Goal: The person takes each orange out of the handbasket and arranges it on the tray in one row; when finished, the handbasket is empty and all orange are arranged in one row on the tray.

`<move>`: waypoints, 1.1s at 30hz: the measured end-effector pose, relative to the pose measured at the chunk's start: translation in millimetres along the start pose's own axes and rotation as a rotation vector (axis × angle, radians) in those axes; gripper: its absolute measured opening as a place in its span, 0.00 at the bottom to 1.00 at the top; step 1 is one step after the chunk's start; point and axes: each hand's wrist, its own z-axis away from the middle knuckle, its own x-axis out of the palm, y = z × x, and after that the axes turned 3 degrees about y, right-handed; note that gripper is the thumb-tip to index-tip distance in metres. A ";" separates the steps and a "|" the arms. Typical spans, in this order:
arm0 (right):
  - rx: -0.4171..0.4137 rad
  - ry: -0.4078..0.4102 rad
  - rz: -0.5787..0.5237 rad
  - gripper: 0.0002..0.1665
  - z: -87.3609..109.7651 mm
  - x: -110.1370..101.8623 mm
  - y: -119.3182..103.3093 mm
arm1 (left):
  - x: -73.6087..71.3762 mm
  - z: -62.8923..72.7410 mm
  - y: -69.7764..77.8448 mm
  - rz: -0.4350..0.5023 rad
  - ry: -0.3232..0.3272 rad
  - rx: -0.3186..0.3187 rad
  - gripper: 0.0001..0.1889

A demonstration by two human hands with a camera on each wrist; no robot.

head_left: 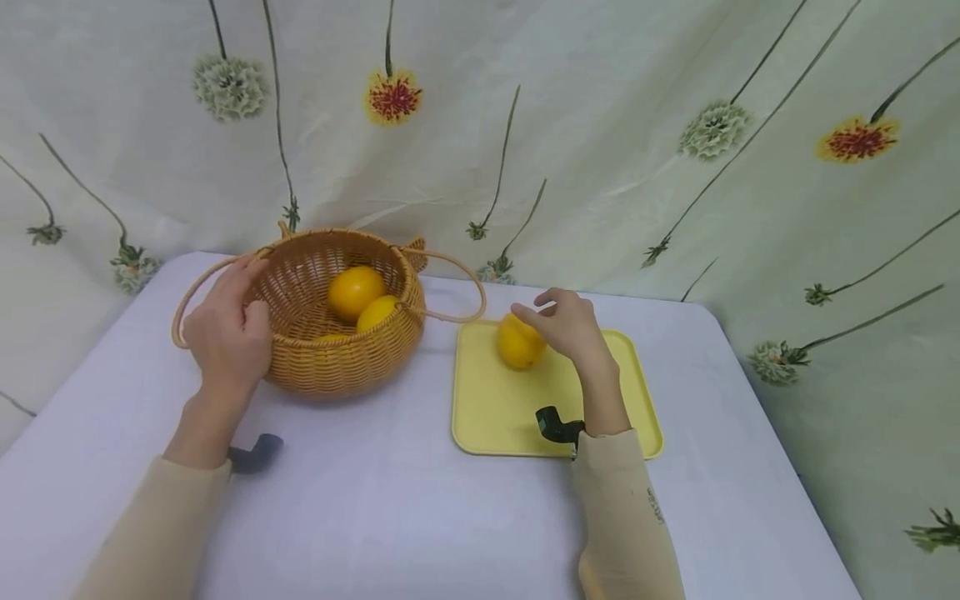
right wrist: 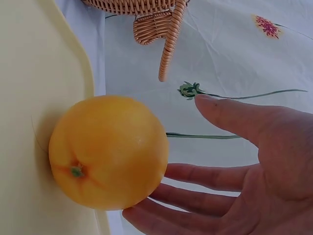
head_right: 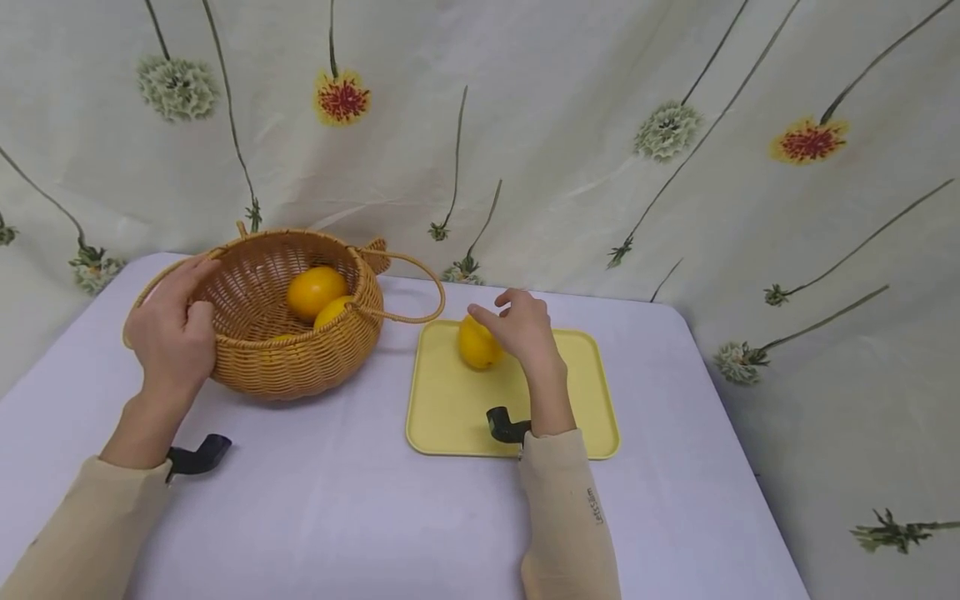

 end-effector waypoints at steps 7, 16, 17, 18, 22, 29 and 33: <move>0.021 -0.012 0.007 0.38 -0.1 0.7 0.7 | -0.9 -0.6 0.0 -0.002 -0.009 -0.008 0.30; -0.050 0.046 -0.039 0.36 -0.5 3.7 1.4 | 0.3 0.8 -2.1 -0.005 -0.001 -0.006 0.31; -0.068 0.059 -0.043 0.36 -0.4 4.0 1.7 | 0.5 1.0 -2.2 -0.006 -0.001 -0.007 0.31; -0.086 0.072 -0.048 0.35 -0.5 4.3 2.1 | 0.7 1.1 -2.3 -0.005 -0.001 -0.008 0.31; -0.139 0.121 -0.064 0.33 -0.3 5.4 3.0 | 1.5 1.3 -2.0 -0.007 -0.007 -0.010 0.31; -0.197 0.188 -0.128 0.28 -3.9 8.9 1.6 | 1.1 0.5 -2.1 -0.004 -0.013 -0.023 0.31; -0.224 0.217 -0.182 0.28 -5.1 12.0 -2.3 | 0.6 0.0 -2.0 -0.004 -0.009 -0.025 0.31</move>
